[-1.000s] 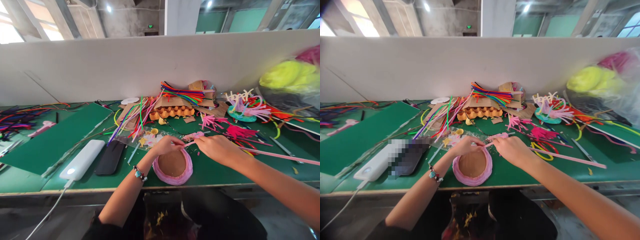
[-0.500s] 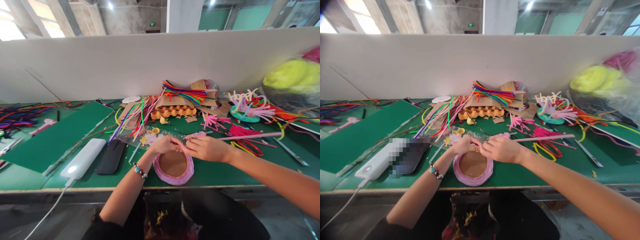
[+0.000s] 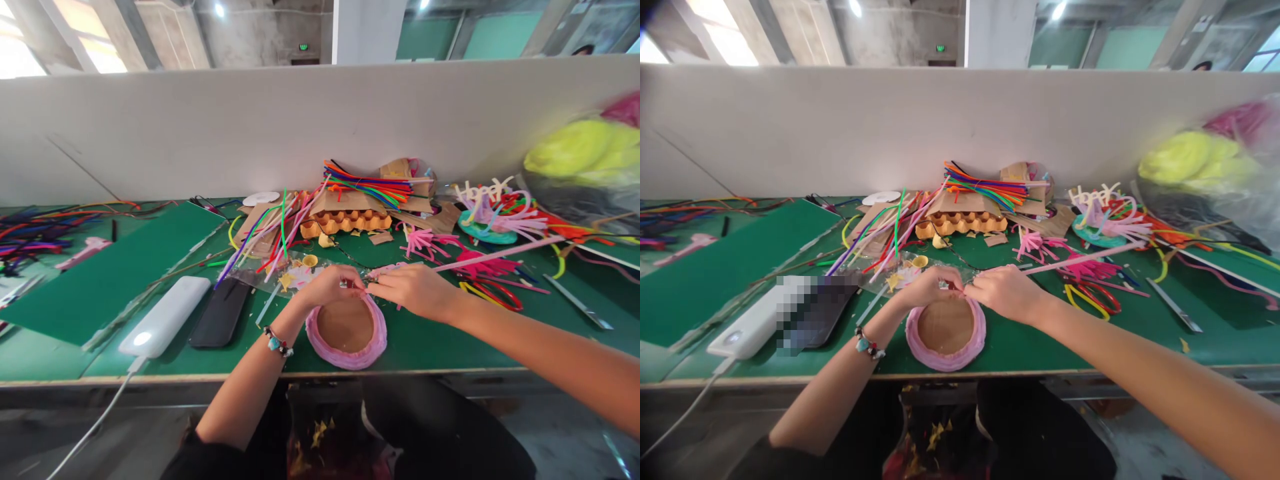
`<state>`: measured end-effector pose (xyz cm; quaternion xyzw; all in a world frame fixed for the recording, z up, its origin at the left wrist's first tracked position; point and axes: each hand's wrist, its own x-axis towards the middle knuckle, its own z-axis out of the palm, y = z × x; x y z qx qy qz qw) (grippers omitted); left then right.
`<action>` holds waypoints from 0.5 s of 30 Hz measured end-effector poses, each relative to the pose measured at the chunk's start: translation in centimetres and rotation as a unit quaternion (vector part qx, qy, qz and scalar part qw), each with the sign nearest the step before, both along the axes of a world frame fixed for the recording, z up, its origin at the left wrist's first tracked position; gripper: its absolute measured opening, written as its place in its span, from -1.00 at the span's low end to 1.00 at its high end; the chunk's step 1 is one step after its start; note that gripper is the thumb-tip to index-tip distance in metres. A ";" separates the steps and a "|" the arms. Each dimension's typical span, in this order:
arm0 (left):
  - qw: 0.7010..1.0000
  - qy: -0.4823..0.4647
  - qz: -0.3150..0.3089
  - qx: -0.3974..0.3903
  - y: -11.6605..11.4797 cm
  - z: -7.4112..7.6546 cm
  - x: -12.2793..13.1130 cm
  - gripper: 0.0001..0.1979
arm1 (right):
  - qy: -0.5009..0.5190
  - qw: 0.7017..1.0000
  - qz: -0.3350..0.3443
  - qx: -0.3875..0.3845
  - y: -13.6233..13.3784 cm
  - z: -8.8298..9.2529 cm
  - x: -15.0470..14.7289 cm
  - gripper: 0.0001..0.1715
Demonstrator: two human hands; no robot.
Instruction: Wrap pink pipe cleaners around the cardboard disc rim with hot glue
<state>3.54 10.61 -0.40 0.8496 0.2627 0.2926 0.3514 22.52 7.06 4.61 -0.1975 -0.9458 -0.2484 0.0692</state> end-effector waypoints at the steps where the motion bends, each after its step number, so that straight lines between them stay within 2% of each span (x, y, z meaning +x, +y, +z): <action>1: 1.000 0.013 0.006 0.019 -0.1 0.1 0.1 -0.91 | 0.012 0.997 -0.046 -0.057 0.0 0.0 -0.1 -0.71; 3: 0.998 0.032 0.009 0.045 -0.2 0.3 0.2 -0.89 | 0.060 0.970 -0.133 -0.197 0.1 -0.1 -0.4 -0.71; 5: 0.997 0.039 0.005 0.061 -0.5 0.5 0.4 -0.85 | 0.118 0.922 -0.191 -0.314 0.2 -0.2 -0.6 -0.66; 7: 0.997 0.035 0.007 0.067 -0.7 0.6 0.5 -0.80 | 0.152 0.892 -0.213 -0.370 0.3 -0.4 -0.7 -0.61; 10: 0.999 0.002 0.024 0.031 -0.7 0.6 0.6 -0.71 | 0.175 0.893 -0.217 -0.355 0.2 -0.4 -0.4 -0.63; 12: 0.999 -0.027 0.031 -0.021 -0.6 0.4 0.5 -0.64 | 0.175 0.924 -0.180 -0.290 0.0 -0.2 -0.1 -0.71; 15: 0.993 -0.051 0.019 -0.106 -0.3 0.0 0.3 -0.54 | 0.111 0.981 -0.070 -0.141 -0.1 0.1 0.2 -0.74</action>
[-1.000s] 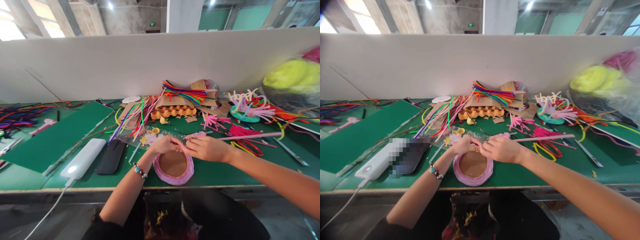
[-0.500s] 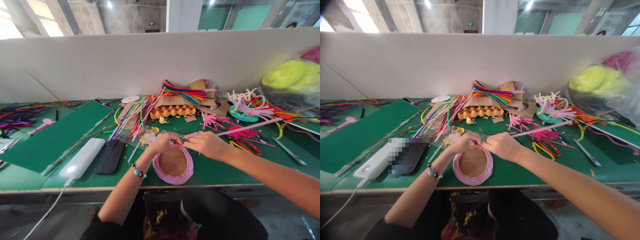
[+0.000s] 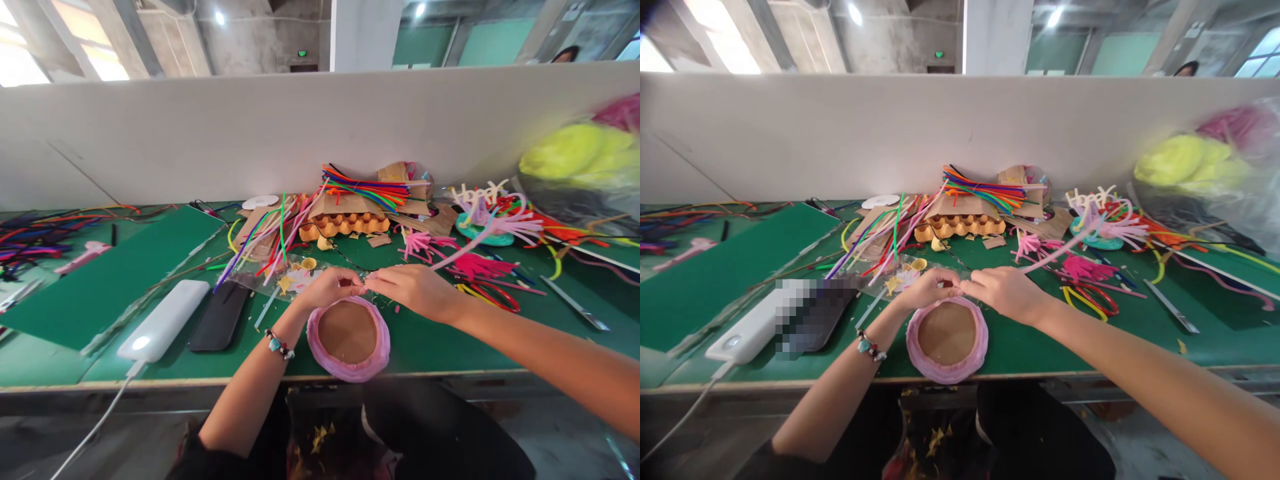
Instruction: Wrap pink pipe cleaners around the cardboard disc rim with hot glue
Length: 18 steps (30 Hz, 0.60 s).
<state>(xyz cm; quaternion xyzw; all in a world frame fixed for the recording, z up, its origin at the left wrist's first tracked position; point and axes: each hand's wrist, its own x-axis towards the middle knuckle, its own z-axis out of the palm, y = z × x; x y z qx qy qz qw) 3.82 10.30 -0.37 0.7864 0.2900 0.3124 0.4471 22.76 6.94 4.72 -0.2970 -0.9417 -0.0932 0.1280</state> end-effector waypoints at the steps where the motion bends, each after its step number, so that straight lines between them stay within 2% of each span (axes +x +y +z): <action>1: 1.000 -0.006 -0.009 -0.018 0.1 -0.1 -0.1 -0.51 | -0.026 0.998 0.030 0.041 0.0 0.0 0.0 -0.71; 4: 0.999 -0.015 -0.023 -0.025 0.2 -0.1 -0.2 -0.48 | -0.072 0.989 0.062 0.116 -0.1 0.0 -0.2 -0.65; 7: 1.000 -0.005 -0.009 0.003 0.1 -0.1 -0.1 -0.52 | -0.092 0.989 0.017 0.115 0.0 0.1 -0.8 -0.64; 8: 1.000 -0.003 -0.004 0.013 0.0 -0.1 -0.1 -0.54 | -0.092 0.992 -0.004 0.083 0.1 0.2 -1.0 -0.65; 10: 1.000 -0.007 -0.002 0.027 -0.1 -0.1 -0.1 -0.56 | -0.070 0.995 -0.033 -0.055 0.4 0.6 -1.3 -0.65; 13: 0.999 -0.028 -0.009 0.030 -0.1 -0.1 -0.1 -0.57 | -0.024 0.965 -0.026 -0.262 1.1 1.3 -1.2 -0.63; 15: 0.999 -0.037 -0.016 0.021 -0.1 -0.1 -0.2 -0.56 | -0.011 0.947 -0.004 -0.321 1.5 1.7 -1.0 -0.64; 18: 0.999 -0.040 -0.034 -0.012 0.0 -0.2 -0.3 -0.51 | 0.000 0.941 0.023 -0.337 1.8 1.9 -0.7 -0.67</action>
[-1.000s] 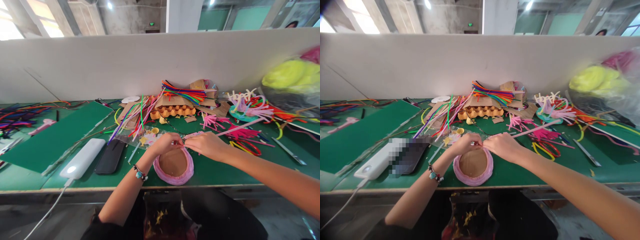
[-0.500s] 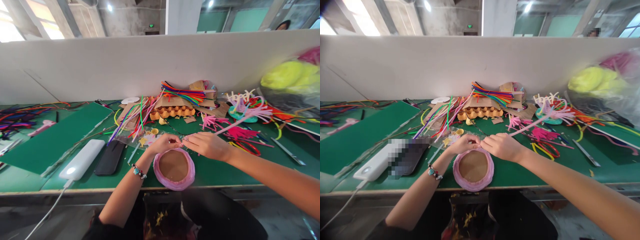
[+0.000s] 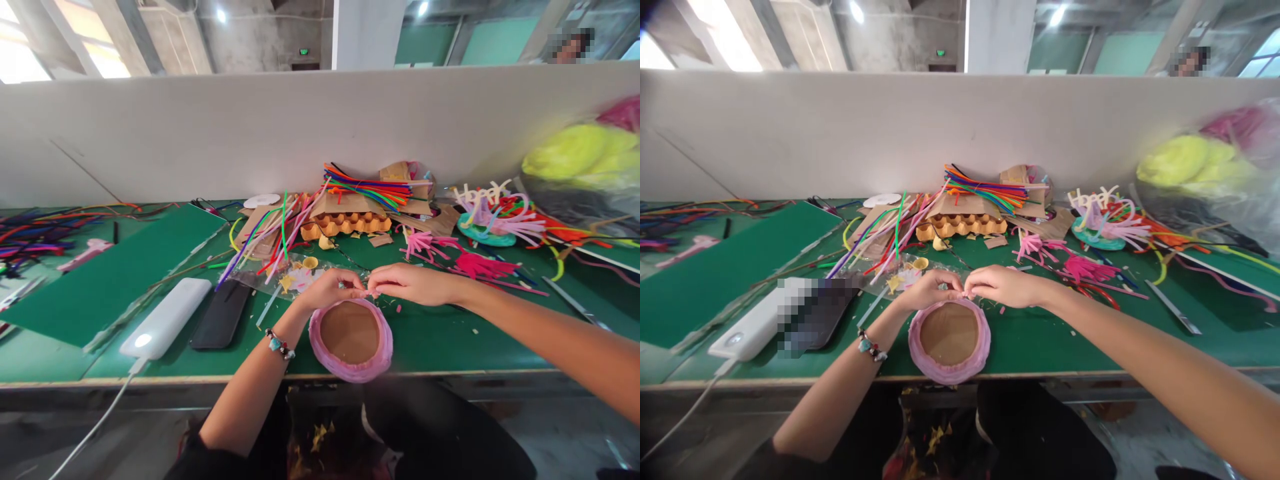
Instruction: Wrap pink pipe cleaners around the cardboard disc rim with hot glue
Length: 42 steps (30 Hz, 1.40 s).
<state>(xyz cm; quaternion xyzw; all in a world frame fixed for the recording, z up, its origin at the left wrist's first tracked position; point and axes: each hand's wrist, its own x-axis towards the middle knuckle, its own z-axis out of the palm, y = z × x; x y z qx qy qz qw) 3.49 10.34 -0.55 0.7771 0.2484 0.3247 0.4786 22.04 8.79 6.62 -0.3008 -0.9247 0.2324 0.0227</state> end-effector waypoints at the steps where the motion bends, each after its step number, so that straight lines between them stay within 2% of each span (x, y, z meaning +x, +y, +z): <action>1: 1.000 0.000 -0.008 -0.010 0.0 0.0 0.0 -0.50 | 0.003 1.000 0.008 0.009 0.0 0.0 0.0 -0.68; 4: 1.000 0.000 -0.019 -0.023 0.1 0.0 -0.2 -0.50 | 0.005 0.998 0.034 0.048 0.1 -0.1 0.0 -0.69; 8: 1.000 0.002 -0.023 -0.019 0.0 0.0 -0.2 -0.51 | 0.012 0.998 0.049 0.047 0.1 -0.3 0.1 -0.67; 12: 0.999 0.036 -0.004 0.038 -0.3 0.4 0.1 -0.58 | 0.025 0.999 0.026 0.025 -0.2 -0.5 0.3 -0.65; 15: 0.988 0.087 0.017 0.127 -0.8 1.0 0.4 -0.70 | 0.051 0.997 -0.050 -0.024 -0.5 -0.8 0.1 -0.68; 19: 0.949 0.162 0.044 0.268 -1.3 1.9 0.8 -0.83 | 0.094 0.973 -0.190 -0.087 -0.8 -2.1 -0.2 -0.67; 21: 0.935 0.183 0.059 0.297 -1.4 2.1 0.8 -0.85 | 0.105 0.969 -0.212 -0.075 -0.9 -2.7 -0.2 -0.66; 23: 0.944 0.170 0.066 0.274 -1.3 2.1 0.8 -0.85 | 0.118 0.964 -0.229 -0.059 -1.0 -3.0 -0.1 -0.70; 25: 0.966 0.126 0.058 0.220 -1.2 1.9 0.7 -0.83 | 0.132 0.965 -0.227 -0.003 -1.2 -2.8 0.1 -0.75; 28: 0.988 0.052 0.038 0.138 -0.9 1.5 0.6 -0.73 | 0.146 0.964 -0.142 0.172 -1.3 -2.3 0.4 -0.78; 30: 0.994 0.023 0.032 0.105 -0.7 1.4 0.5 -0.68 | 0.137 0.942 -0.070 0.297 -1.4 -2.0 0.6 -0.73; 32: 0.994 0.016 0.035 0.101 -0.6 1.3 0.4 -0.65 | 0.104 0.910 -0.034 0.400 -1.3 -1.9 0.8 -0.66; 34: 0.992 0.022 0.041 0.118 -0.5 1.3 0.4 -0.64 | 0.064 0.886 -0.026 0.459 -1.3 -1.9 0.8 -0.63; 35: 0.990 0.027 0.045 0.129 -0.5 1.3 0.4 -0.64 | 0.050 0.883 -0.029 0.465 -1.3 -1.9 0.8 -0.62; 36: 0.989 0.034 0.048 0.139 -0.5 1.3 0.4 -0.64 | 0.041 0.888 -0.036 0.457 -1.3 -1.9 0.7 -0.62; 38: 0.984 0.050 0.054 0.162 -0.4 1.3 0.4 -0.64 | 0.036 0.915 -0.056 0.397 -1.3 -1.9 0.6 -0.62; 40: 0.979 0.071 0.061 0.183 -0.3 1.3 0.4 -0.64 | 0.039 0.954 -0.079 0.286 -1.1 -1.7 0.5 -0.64; 42: 0.975 0.084 0.070 0.193 -0.3 1.3 0.4 -0.64 | 0.047 0.981 -0.104 0.156 -1.0 -1.6 0.4 -0.64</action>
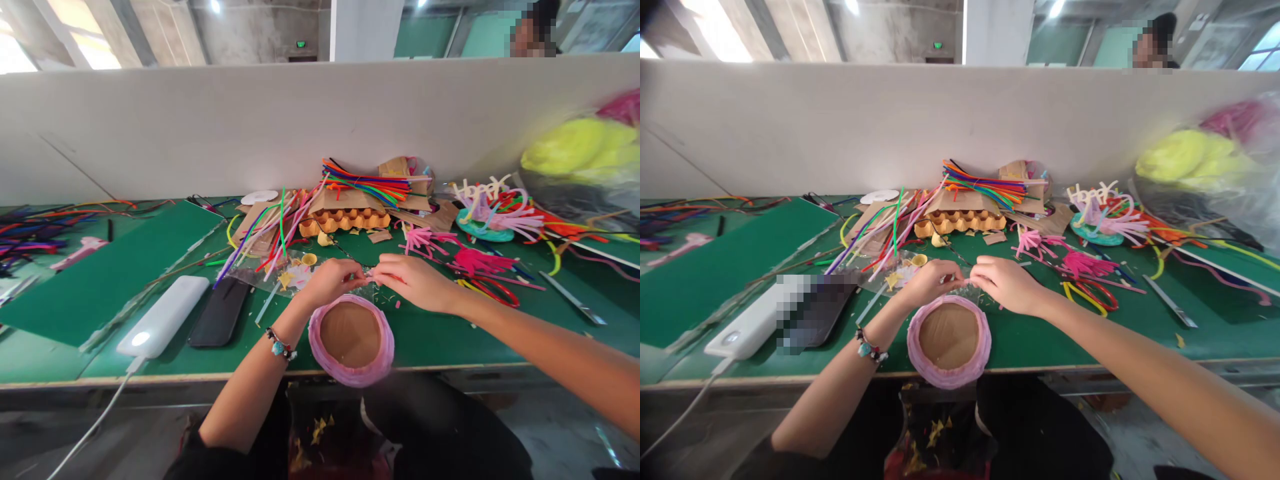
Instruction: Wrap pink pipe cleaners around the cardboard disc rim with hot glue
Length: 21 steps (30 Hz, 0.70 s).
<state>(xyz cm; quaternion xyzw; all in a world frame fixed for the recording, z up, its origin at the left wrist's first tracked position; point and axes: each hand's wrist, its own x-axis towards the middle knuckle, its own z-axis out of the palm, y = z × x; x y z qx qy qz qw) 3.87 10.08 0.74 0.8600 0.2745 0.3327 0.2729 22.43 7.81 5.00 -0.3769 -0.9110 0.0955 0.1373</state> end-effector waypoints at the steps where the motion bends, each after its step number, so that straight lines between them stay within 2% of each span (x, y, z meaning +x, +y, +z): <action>1: 1.000 -0.002 0.004 -0.003 0.0 0.0 0.0 -0.63 | 0.012 0.999 -0.007 -0.049 0.1 0.1 0.0 -0.64; 3: 1.000 -0.018 0.003 -0.025 0.1 -0.2 -0.1 -0.62 | 0.030 0.994 -0.016 -0.108 0.2 0.2 0.0 -0.62; 6: 0.996 -0.047 -0.016 -0.070 0.3 -0.4 -0.4 -0.61 | 0.028 0.990 -0.002 -0.137 0.3 0.4 0.1 -0.63; 11: 0.988 -0.063 -0.040 -0.136 0.4 -0.6 -0.5 -0.60 | -0.002 0.991 0.061 -0.120 0.8 0.6 0.2 -0.61; 15: 0.985 -0.073 -0.048 -0.150 0.2 -0.6 -0.5 -0.59 | 0.009 0.990 0.070 -0.122 1.0 0.6 0.1 -0.59; 17: 0.986 -0.072 -0.048 -0.141 0.2 -0.6 -0.5 -0.59 | 0.037 0.991 0.049 -0.122 0.8 0.4 -0.1 -0.61; 21: 0.993 -0.062 -0.049 -0.083 0.0 -0.5 0.0 -0.61 | 0.097 0.984 -0.053 -0.141 0.3 -0.5 -0.5 -0.69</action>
